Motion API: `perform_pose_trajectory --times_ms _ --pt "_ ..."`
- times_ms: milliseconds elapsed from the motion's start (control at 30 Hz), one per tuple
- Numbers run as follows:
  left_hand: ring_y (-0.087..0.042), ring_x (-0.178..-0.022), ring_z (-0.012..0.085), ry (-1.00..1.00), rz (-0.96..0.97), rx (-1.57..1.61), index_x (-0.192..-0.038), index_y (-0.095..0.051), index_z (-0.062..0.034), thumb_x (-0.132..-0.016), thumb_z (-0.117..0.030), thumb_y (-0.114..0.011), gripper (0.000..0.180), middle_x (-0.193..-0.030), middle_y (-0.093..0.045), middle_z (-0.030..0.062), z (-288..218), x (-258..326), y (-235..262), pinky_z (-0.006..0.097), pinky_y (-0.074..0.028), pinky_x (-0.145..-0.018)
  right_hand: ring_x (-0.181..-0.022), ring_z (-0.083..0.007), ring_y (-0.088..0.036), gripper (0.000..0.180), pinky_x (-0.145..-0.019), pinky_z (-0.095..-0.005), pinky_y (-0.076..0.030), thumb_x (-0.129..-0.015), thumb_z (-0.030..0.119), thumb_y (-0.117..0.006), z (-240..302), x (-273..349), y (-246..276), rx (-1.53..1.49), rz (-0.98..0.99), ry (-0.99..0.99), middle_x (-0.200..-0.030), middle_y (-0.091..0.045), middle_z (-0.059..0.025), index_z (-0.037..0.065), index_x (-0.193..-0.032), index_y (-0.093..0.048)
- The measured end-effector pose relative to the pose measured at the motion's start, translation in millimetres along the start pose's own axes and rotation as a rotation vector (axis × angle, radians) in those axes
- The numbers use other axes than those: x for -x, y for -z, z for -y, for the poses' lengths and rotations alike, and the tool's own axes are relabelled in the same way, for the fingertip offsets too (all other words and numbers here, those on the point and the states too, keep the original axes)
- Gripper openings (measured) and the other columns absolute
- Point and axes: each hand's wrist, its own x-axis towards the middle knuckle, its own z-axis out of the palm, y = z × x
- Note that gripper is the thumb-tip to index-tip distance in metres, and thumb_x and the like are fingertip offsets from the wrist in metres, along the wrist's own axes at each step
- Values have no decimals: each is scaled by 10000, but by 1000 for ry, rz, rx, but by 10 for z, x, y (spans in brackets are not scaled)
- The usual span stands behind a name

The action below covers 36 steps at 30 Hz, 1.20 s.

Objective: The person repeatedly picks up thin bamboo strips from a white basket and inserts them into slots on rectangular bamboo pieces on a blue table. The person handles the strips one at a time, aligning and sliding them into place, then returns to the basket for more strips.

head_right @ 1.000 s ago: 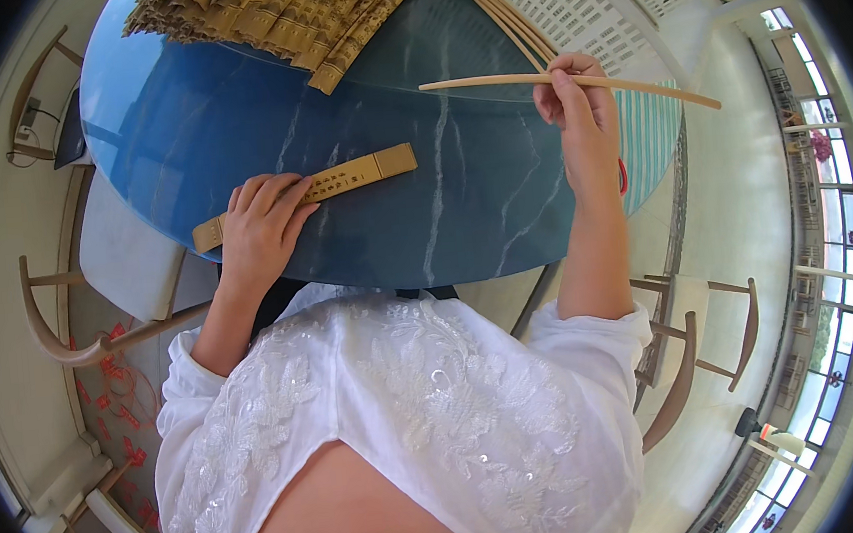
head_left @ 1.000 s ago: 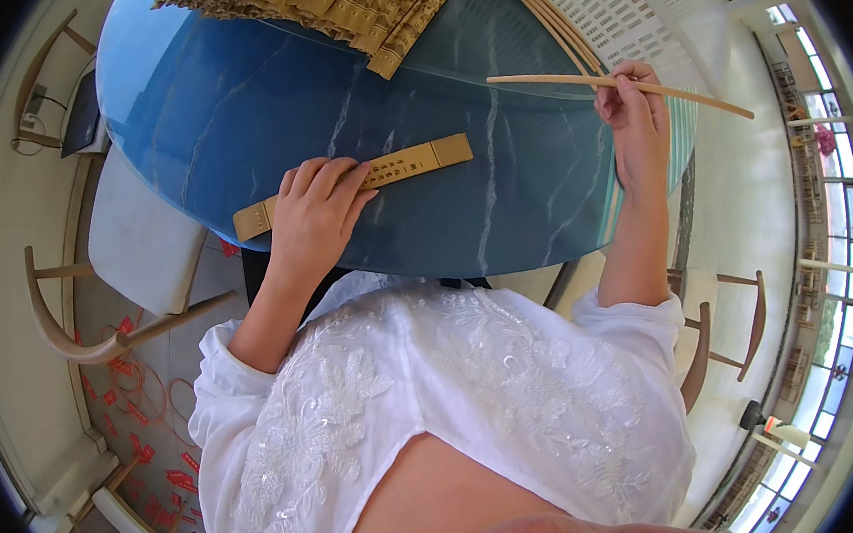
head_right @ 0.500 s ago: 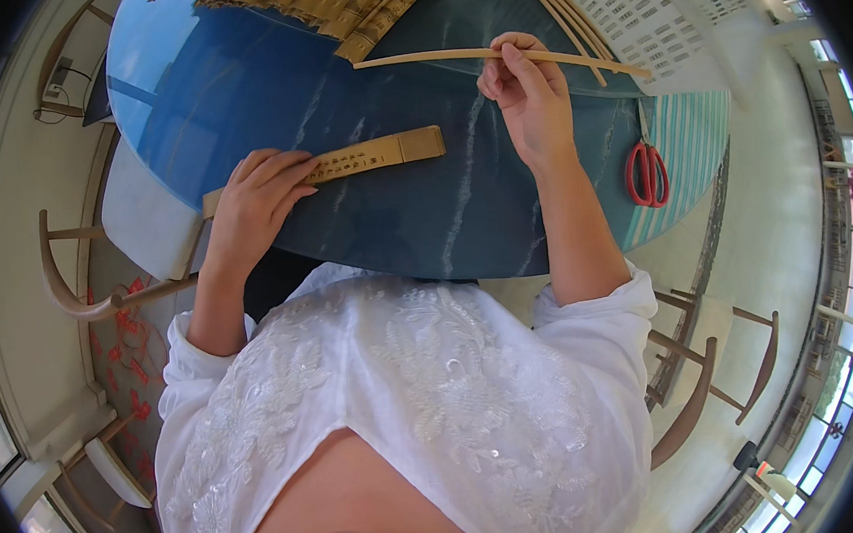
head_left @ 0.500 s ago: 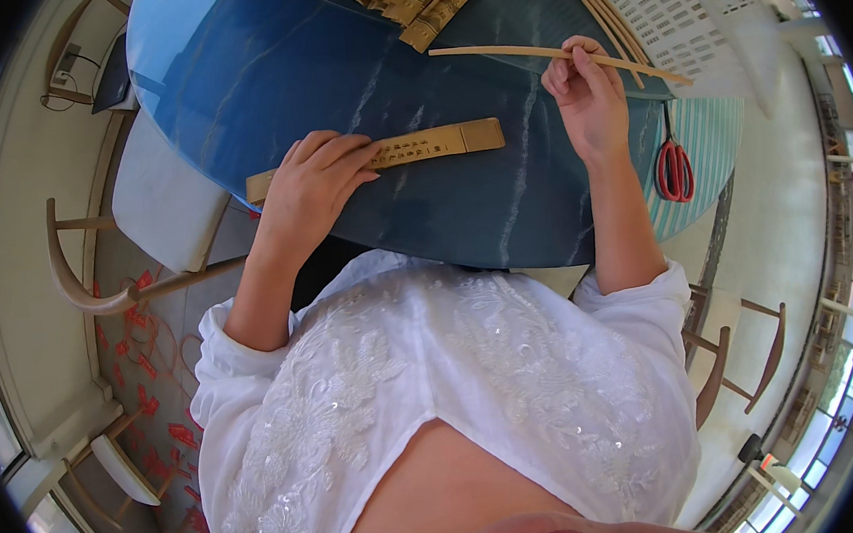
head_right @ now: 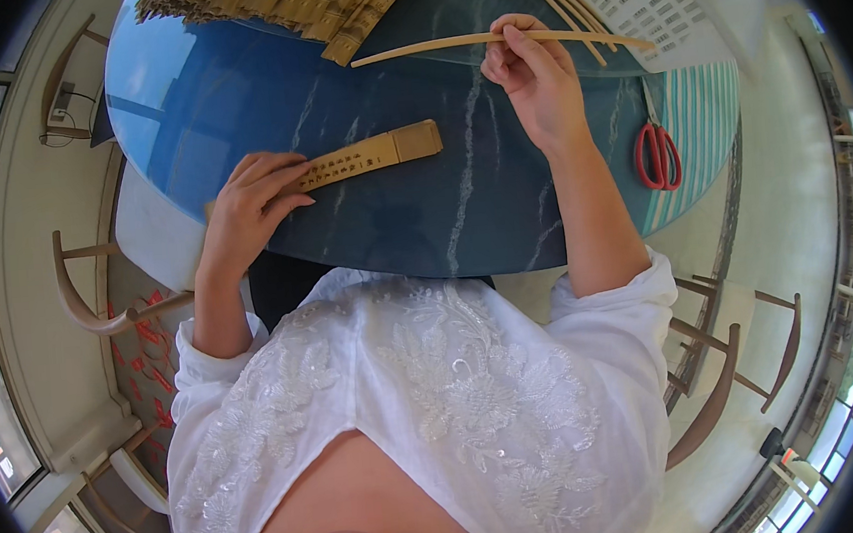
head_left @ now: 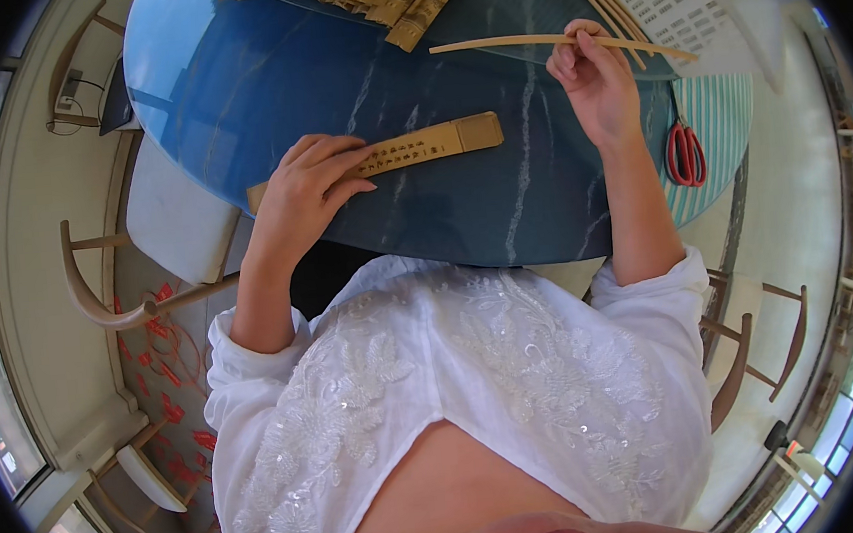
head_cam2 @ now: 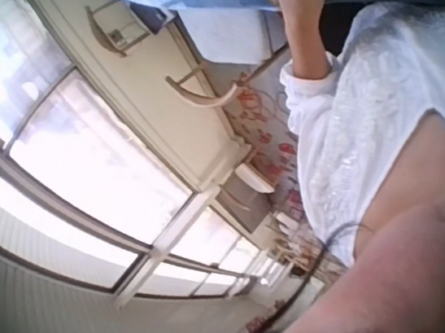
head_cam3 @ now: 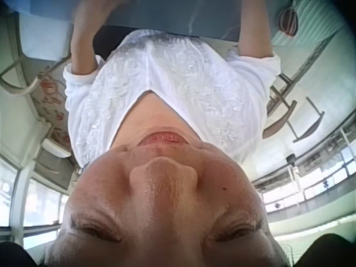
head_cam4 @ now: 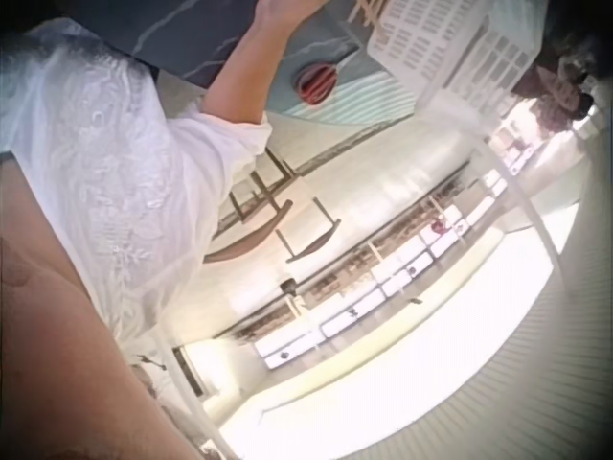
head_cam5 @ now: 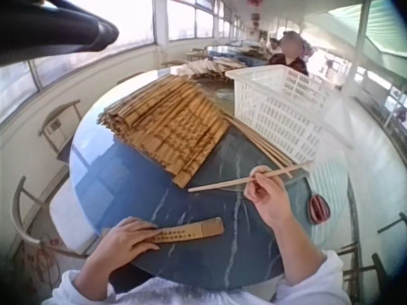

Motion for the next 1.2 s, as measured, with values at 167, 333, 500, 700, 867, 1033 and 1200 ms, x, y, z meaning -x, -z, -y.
perform_pose_trajectory --times_ms 167,333,500,700,867,1033,1200 --pt "-623 -1015 266 29 7 49 -1067 -716 0 -877 -107 -665 224 -1083 -688 98 15 -2 8 357 -508 -872 -671 -97 -472 161 -654 -265 -375 -1019 130 -494 2 8 12 3 13 4 -766 -553 -26 11 -1059 -595" --pt "-647 -941 286 79 -3 102 -1011 -694 29 -905 -73 -640 156 -1031 -692 126 40 -37 49 352 -515 -831 -660 -91 -472 154 -641 -262 -371 -1015 124 -503 -9 1 26 4 8 14 -755 -550 -19 11 -1042 -604" --pt "-653 -873 302 57 -35 44 -945 -671 37 -899 -70 -651 117 -959 -684 143 -15 -75 74 361 -518 -784 -657 -89 -472 146 -637 -259 -372 -1011 126 -513 13 3 -10 25 -12 20 -744 -540 -12 13 -1027 -604" --pt "-640 -829 308 23 -99 -38 -913 -660 24 -883 -70 -664 99 -902 -668 132 8 -82 79 364 -510 -751 -656 -92 -465 152 -634 -259 -372 -1013 132 -512 9 -13 -16 22 -17 20 -738 -528 -11 12 -1018 -604" --pt "-612 -775 298 10 -198 -172 -879 -648 17 -877 -60 -657 77 -837 -640 119 -48 -71 269 371 -487 -723 -662 -97 -460 187 -631 -261 -371 -1022 164 -502 5 -15 8 -3 -15 25 -741 -528 -18 10 -1003 -606" --pt "-581 -775 307 68 -105 -154 -880 -647 14 -900 -85 -636 102 -790 -603 129 -60 33 423 375 -464 -750 -651 -103 -454 228 -628 -263 -368 -1033 198 -483 20 1 3 19 -10 54 -735 -528 -22 10 -987 -602" --pt "-586 -829 297 211 34 -135 -902 -670 4 -917 -137 -633 147 -814 -621 120 13 138 406 390 -451 -800 -633 -93 -455 221 -618 -248 -369 -1032 199 -481 15 21 -19 119 16 12 -701 -522 -16 22 -973 -600"
